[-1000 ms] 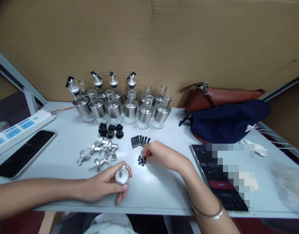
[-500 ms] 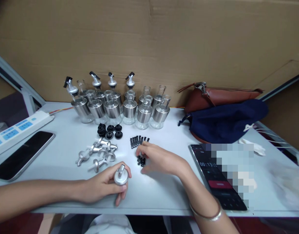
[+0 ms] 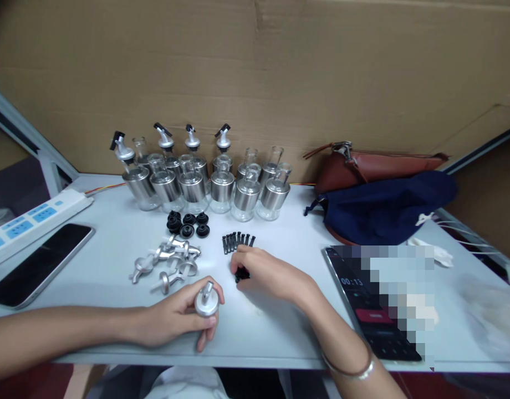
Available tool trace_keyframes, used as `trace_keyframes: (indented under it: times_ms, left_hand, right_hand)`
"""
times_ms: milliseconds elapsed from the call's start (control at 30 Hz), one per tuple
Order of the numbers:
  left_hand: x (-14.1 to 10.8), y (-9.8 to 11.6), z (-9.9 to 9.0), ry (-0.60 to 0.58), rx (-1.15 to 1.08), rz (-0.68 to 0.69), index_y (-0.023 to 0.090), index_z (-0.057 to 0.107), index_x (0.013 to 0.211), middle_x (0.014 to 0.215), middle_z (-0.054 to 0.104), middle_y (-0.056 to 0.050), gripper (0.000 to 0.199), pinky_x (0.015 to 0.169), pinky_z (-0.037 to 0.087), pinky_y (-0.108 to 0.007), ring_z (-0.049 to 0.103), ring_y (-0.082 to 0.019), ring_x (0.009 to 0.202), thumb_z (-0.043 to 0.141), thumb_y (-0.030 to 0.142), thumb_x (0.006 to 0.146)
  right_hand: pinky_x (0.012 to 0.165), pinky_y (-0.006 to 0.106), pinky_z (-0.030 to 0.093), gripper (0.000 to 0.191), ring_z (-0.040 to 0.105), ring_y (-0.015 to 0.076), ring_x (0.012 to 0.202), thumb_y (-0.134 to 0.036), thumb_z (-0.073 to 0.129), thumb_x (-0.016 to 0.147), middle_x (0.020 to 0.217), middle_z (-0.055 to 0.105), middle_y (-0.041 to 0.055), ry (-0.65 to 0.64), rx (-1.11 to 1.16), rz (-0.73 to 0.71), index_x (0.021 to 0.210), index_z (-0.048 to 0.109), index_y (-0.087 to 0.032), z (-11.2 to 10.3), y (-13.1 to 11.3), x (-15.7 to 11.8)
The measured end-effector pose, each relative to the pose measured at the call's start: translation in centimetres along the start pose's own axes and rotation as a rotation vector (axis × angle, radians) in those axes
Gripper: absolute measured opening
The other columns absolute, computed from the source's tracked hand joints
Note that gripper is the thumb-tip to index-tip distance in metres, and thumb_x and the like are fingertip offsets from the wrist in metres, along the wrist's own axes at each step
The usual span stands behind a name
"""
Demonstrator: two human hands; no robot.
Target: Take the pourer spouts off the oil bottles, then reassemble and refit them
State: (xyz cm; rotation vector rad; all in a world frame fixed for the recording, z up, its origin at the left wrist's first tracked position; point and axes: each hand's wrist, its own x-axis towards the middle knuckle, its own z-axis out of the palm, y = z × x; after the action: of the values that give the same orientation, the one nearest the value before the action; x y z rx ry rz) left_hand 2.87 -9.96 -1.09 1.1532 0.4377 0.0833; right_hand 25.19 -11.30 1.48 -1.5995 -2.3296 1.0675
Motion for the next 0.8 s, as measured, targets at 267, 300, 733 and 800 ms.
trace_keyframes:
  times_ms: [267,300,733,800]
  left_hand:
    - [-0.1,0.2,0.1,0.005,0.007,-0.004,0.019,0.04,0.093,0.069,0.057,0.004,0.038,0.058,0.04,-0.023,0.054,-0.008,0.054,0.065,0.046,0.082]
    - [-0.1,0.2,0.1,0.002,0.008,-0.006,0.019,0.04,0.093,0.069,0.057,0.004,0.038,0.058,0.04,-0.023,0.055,-0.008,0.054,0.065,0.045,0.082]
    - [0.0,-0.1,-0.1,-0.005,0.007,0.001,0.018,0.04,0.094,0.07,0.057,0.004,0.04,0.058,0.04,-0.023,0.055,-0.008,0.054,0.065,0.047,0.081]
    - [0.0,-0.1,-0.1,-0.006,0.002,0.006,0.018,0.04,0.094,0.07,0.057,0.004,0.04,0.058,0.04,-0.023,0.055,-0.008,0.054,0.065,0.047,0.081]
  right_hand:
    - [0.075,0.03,0.041,0.025,0.053,0.0183,0.085,-0.003,0.062,0.074,0.092,0.055,0.0021,0.022,0.005,0.013,0.095,0.059,-0.017,-0.1,0.1,0.0]
    - [0.076,0.03,0.042,0.028,0.053,0.0184,0.086,-0.003,0.063,0.073,0.095,0.055,0.0026,0.02,0.012,0.006,0.097,0.058,-0.017,-0.2,0.1,-0.1]
    - [0.06,0.021,0.038,0.037,0.045,0.0107,0.064,0.009,0.045,0.066,0.074,0.05,-0.0027,0.017,0.036,0.057,0.091,0.059,-0.015,-0.7,0.3,-0.2]
    - [0.06,0.021,0.037,0.036,0.045,0.0109,0.065,0.009,0.045,0.065,0.074,0.051,-0.0025,0.04,0.02,0.042,0.088,0.058,-0.015,-0.7,0.2,-0.1]
